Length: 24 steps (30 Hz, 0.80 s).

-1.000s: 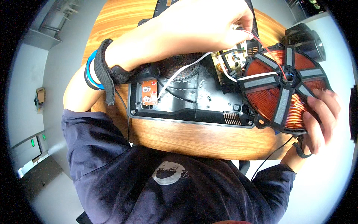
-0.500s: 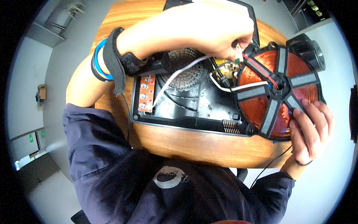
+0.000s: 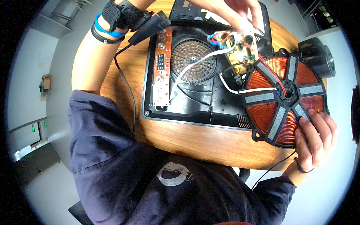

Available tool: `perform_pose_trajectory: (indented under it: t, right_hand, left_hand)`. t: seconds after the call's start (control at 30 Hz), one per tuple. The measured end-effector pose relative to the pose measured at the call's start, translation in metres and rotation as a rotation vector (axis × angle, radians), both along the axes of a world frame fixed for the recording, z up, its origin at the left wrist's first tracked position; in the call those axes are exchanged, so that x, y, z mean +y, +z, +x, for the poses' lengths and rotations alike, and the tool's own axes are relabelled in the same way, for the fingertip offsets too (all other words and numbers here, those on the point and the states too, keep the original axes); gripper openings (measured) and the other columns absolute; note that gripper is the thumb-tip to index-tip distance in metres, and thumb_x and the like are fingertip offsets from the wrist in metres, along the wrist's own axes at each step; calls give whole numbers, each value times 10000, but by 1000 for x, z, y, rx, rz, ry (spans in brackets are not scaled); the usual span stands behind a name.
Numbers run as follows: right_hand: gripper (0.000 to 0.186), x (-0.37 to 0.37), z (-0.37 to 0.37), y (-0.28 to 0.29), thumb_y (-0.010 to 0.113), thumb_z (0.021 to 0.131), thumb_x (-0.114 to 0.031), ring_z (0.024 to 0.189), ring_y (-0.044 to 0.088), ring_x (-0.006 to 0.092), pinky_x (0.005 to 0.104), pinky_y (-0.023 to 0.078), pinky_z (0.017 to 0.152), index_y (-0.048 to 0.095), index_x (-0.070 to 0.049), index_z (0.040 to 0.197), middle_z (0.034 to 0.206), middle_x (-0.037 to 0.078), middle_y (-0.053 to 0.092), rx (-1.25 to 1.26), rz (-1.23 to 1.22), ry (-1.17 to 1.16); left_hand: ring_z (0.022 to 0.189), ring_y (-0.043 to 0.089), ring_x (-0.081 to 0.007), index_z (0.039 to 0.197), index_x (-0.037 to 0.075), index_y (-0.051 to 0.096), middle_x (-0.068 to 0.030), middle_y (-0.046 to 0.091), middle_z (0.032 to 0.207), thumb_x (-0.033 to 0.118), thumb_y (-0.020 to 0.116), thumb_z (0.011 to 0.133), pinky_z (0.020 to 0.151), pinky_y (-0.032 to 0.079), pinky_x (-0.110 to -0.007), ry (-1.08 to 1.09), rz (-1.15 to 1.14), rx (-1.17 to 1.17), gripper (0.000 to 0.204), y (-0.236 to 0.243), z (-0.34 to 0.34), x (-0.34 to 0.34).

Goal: The person works on the internal components of a disassembled electronic device, likely a coffee machine. They use a screwdriver to tighten screws on a circuit board and a heating element, while also adjusting wires and a fan assembly.

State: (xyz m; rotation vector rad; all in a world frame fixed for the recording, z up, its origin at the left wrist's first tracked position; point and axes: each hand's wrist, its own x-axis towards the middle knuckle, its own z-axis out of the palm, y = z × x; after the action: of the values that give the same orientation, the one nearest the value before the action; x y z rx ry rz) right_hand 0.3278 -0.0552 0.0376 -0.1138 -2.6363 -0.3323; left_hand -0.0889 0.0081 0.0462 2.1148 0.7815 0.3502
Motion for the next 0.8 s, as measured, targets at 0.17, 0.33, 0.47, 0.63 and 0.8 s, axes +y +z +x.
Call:
perform_pose_trajectory:
  t: [0.17, 0.33, 0.47, 0.63, 0.8]
  right_hand:
    - [301, 2, -8, 4, 855, 825, -75, 998, 793, 345, 493, 642, 831, 684, -104, 1071, 1093, 88, 800, 18, -21, 21]
    - [283, 1, -17, 5, 853, 833, -112, 974, 787, 324, 479, 642, 801, 685, -109, 1060, 1071, 93, 807, 24, -13, 48]
    - [320, 2, -18, 12, 860, 807, -96, 972, 779, 316, 472, 638, 802, 691, -126, 1077, 1089, 78, 799, 3, -22, 55]
    - [352, 0, -30, 28, 871, 788, -79, 993, 773, 307, 457, 629, 807, 681, -128, 1081, 1123, 67, 784, -29, -17, 67]
    - [377, 5, -44, 33, 885, 777, -56, 981, 768, 295, 450, 622, 818, 663, -129, 1073, 1116, 55, 776, -22, -33, 117]
  left_hand:
    - [1059, 776, -247, 1431, 8, 720, -164, 826, 1206, 116, 759, 1018, 959, 641, -392, 172, 193, 145, 428, -36, -45, 25]
    - [1175, 774, -360, 1398, 106, 736, -164, 812, 1278, 213, 809, 1028, 1010, 628, -474, 270, 284, 593, 392, -94, -68, 25]
    - [1236, 755, -371, 1400, 127, 725, -163, 798, 1306, 161, 840, 1000, 1045, 611, -487, 303, 227, 726, 418, -99, -78, 32]
    - [1140, 750, -379, 1253, 63, 715, -181, 783, 1185, 155, 908, 924, 976, 598, -484, 372, 225, 649, 393, -77, -77, 33]
    - [1124, 757, -358, 1215, 101, 719, -143, 789, 1129, 151, 889, 942, 923, 588, -502, 564, 459, 586, 326, -63, -96, 22]
